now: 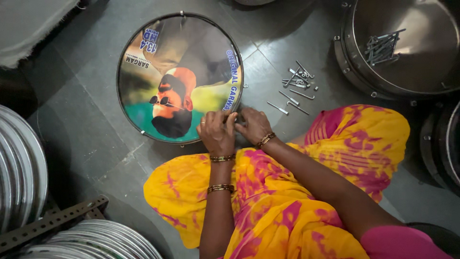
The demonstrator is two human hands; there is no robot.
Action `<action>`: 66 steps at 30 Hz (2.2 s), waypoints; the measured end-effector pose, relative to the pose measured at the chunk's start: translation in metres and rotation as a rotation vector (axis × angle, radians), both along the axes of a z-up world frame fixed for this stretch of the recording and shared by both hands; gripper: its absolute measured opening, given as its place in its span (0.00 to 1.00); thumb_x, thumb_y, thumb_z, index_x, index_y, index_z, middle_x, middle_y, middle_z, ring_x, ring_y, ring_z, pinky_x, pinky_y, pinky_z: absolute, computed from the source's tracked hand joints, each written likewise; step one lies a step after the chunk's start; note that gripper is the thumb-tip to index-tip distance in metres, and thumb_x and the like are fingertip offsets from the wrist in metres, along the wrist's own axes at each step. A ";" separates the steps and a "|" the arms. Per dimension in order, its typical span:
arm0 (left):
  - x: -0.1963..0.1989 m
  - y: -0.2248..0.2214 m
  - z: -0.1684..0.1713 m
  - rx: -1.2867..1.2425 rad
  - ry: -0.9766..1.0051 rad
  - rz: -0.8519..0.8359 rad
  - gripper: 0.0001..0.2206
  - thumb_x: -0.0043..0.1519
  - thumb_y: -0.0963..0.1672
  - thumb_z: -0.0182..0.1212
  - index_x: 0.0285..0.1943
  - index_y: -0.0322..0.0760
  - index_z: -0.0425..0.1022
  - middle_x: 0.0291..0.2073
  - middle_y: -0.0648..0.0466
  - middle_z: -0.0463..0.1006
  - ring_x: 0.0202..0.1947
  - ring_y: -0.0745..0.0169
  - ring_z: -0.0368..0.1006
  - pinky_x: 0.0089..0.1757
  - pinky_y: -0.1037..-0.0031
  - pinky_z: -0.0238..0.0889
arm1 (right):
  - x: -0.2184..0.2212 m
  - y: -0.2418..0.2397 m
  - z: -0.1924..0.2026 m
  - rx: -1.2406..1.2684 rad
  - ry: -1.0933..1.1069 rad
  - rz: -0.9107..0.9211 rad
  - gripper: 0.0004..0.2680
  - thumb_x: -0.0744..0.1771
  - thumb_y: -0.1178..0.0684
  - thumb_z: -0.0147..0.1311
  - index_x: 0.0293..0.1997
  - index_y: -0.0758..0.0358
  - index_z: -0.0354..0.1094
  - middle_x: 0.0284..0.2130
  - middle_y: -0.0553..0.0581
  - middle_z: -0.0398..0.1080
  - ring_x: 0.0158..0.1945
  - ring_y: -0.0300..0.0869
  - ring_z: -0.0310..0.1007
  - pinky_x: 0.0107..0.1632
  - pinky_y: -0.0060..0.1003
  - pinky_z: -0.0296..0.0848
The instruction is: The person assembles a drum by inserting metal lugs into the rim of a drum head and then placing the assembly onto a drum shell.
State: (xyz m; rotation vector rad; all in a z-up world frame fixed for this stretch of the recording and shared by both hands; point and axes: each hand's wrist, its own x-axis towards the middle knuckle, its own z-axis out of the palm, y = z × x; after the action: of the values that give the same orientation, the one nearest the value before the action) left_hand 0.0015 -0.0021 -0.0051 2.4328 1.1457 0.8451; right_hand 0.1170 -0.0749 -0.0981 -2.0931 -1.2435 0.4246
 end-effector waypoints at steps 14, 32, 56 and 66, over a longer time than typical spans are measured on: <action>-0.002 0.002 0.003 -0.019 -0.034 0.001 0.09 0.57 0.48 0.72 0.39 0.45 0.79 0.36 0.55 0.76 0.42 0.50 0.72 0.46 0.59 0.61 | 0.079 -0.008 -0.159 0.138 0.853 -0.578 0.03 0.63 0.60 0.60 0.37 0.63 0.73 0.27 0.54 0.75 0.25 0.37 0.75 0.29 0.34 0.73; -0.013 0.006 0.003 -0.055 -0.023 -0.007 0.08 0.58 0.48 0.71 0.40 0.46 0.80 0.36 0.56 0.75 0.44 0.53 0.72 0.46 0.59 0.61 | 0.043 -0.047 -0.040 -1.162 -0.013 0.479 0.15 0.67 0.41 0.52 0.43 0.62 0.79 0.42 0.66 0.77 0.44 0.56 0.78 0.49 0.49 0.75; -0.014 0.007 0.009 -0.060 -0.054 -0.031 0.08 0.57 0.47 0.72 0.39 0.45 0.79 0.36 0.55 0.75 0.44 0.52 0.72 0.46 0.60 0.61 | 0.264 -0.053 -0.138 -1.111 -0.214 -0.317 0.20 0.61 0.50 0.67 0.58 0.60 0.73 0.62 0.64 0.69 0.65 0.55 0.69 0.61 0.51 0.72; -0.011 0.004 0.006 -0.055 -0.028 -0.012 0.08 0.57 0.47 0.73 0.40 0.45 0.80 0.36 0.55 0.75 0.42 0.52 0.72 0.45 0.59 0.60 | 0.206 -0.010 -0.106 -0.020 0.685 -0.462 0.03 0.68 0.61 0.58 0.43 0.69 0.74 0.33 0.62 0.75 0.37 0.53 0.81 0.40 0.49 0.77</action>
State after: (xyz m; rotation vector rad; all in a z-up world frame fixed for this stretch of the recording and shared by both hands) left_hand -0.0100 0.0020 0.0014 2.3734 1.1281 0.8304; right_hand 0.3225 -0.0851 -0.2039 -1.9168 -0.3522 0.8400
